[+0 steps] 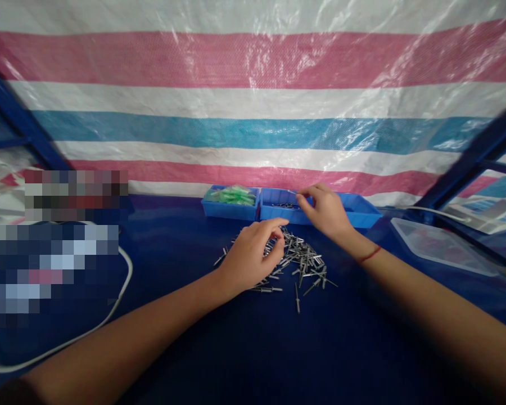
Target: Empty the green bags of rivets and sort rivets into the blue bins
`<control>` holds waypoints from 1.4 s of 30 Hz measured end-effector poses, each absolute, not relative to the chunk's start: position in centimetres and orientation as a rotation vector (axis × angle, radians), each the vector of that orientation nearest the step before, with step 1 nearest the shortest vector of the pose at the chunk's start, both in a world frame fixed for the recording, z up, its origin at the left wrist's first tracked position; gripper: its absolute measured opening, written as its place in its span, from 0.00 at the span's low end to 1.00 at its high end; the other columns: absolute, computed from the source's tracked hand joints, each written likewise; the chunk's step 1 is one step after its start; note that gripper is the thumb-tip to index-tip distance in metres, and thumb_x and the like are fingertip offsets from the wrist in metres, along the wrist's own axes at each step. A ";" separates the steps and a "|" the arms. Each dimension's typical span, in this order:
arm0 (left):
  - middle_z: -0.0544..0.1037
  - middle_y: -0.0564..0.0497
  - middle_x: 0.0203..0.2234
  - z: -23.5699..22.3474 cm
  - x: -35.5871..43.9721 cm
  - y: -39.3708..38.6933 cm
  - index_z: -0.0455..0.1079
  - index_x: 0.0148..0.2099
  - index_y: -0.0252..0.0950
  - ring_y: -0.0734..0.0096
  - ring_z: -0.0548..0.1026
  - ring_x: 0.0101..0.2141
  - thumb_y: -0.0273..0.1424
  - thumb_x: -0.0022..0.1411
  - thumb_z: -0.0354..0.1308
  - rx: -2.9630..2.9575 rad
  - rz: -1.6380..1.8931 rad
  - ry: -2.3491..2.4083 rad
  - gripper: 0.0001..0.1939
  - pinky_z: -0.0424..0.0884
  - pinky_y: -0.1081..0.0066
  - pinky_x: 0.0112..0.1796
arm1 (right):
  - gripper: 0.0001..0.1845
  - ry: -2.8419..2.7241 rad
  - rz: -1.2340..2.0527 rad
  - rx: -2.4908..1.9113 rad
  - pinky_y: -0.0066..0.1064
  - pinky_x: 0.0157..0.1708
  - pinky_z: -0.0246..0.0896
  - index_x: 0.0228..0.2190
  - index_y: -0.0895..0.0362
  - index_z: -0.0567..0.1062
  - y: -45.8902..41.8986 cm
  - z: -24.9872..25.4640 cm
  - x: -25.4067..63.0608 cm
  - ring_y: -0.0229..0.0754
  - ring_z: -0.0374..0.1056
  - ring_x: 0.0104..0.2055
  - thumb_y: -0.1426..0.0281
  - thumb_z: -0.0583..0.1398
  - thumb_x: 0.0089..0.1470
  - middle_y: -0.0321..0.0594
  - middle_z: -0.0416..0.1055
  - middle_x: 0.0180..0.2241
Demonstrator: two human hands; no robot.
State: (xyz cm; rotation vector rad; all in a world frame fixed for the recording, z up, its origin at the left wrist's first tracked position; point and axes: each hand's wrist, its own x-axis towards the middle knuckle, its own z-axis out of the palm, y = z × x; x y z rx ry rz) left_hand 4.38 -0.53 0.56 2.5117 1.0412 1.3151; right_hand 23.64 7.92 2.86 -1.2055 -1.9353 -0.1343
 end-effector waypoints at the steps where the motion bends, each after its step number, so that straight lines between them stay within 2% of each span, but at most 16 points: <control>1: 0.75 0.50 0.35 0.5 4.4 -0.5 0.63 0.49 0.36 0.68 0.72 0.37 0.24 0.63 0.50 2.592 1.227 1.056 0.12 0.66 0.65 0.40 | 0.11 -1.944 -0.139 -1.214 0.38 0.34 0.60 0.31 0.59 0.75 8.0 2.6 23.7 0.44 0.65 0.30 0.66 0.55 0.54 0.46 0.70 0.30; 6: 0.75 0.50 0.36 0.1 5.0 -0.2 0.69 0.45 0.37 0.65 0.71 0.38 0.30 0.65 0.50 2.822 0.887 1.137 0.09 0.65 0.65 0.38 | 0.11 -1.996 -0.117 -1.207 0.36 0.33 0.62 0.35 0.58 0.74 4.8 1.1 24.9 0.43 0.66 0.30 0.66 0.55 0.55 0.43 0.71 0.31; 13: 0.75 0.51 0.34 0.2 6.2 -0.1 0.72 0.38 0.37 0.64 0.71 0.37 0.32 0.61 0.55 2.780 0.692 1.367 0.07 0.64 0.64 0.38 | 0.08 -1.950 0.059 -1.208 0.33 0.28 0.62 0.34 0.57 0.74 2.1 -0.1 26.2 0.38 0.64 0.25 0.69 0.56 0.54 0.41 0.73 0.32; 20: 0.74 0.50 0.33 0.4 6.5 -0.3 0.74 0.37 0.38 0.61 0.71 0.37 0.34 0.60 0.55 2.760 0.576 1.414 0.08 0.63 0.62 0.37 | 0.08 -1.958 0.108 -1.181 0.33 0.28 0.62 0.34 0.57 0.74 1.8 0.0 25.7 0.38 0.66 0.27 0.69 0.55 0.53 0.41 0.74 0.33; 27: 0.74 0.51 0.32 -0.2 6.1 -0.6 0.70 0.34 0.36 0.63 0.70 0.36 0.29 0.61 0.53 2.759 0.693 1.401 0.05 0.60 0.63 0.36 | 0.08 -1.969 0.152 -1.162 0.33 0.28 0.62 0.33 0.56 0.74 1.3 0.1 25.5 0.39 0.66 0.27 0.69 0.55 0.53 0.41 0.74 0.32; 35: 0.75 0.54 0.31 0.1 5.4 -1.0 0.65 0.38 0.37 0.69 0.71 0.34 0.30 0.63 0.53 2.565 1.074 1.314 0.02 0.59 0.66 0.38 | 0.07 -2.015 0.366 -1.027 0.32 0.29 0.62 0.33 0.55 0.75 -0.2 0.5 24.5 0.39 0.67 0.32 0.68 0.60 0.51 0.40 0.72 0.34; 42: 0.75 0.53 0.31 0.0 5.8 -1.6 0.64 0.36 0.37 0.68 0.71 0.35 0.31 0.63 0.53 2.579 1.133 1.230 0.03 0.60 0.66 0.38 | 0.06 -1.877 0.552 -0.928 0.33 0.33 0.65 0.29 0.55 0.75 -1.3 0.7 23.4 0.40 0.69 0.33 0.66 0.60 0.53 0.39 0.72 0.30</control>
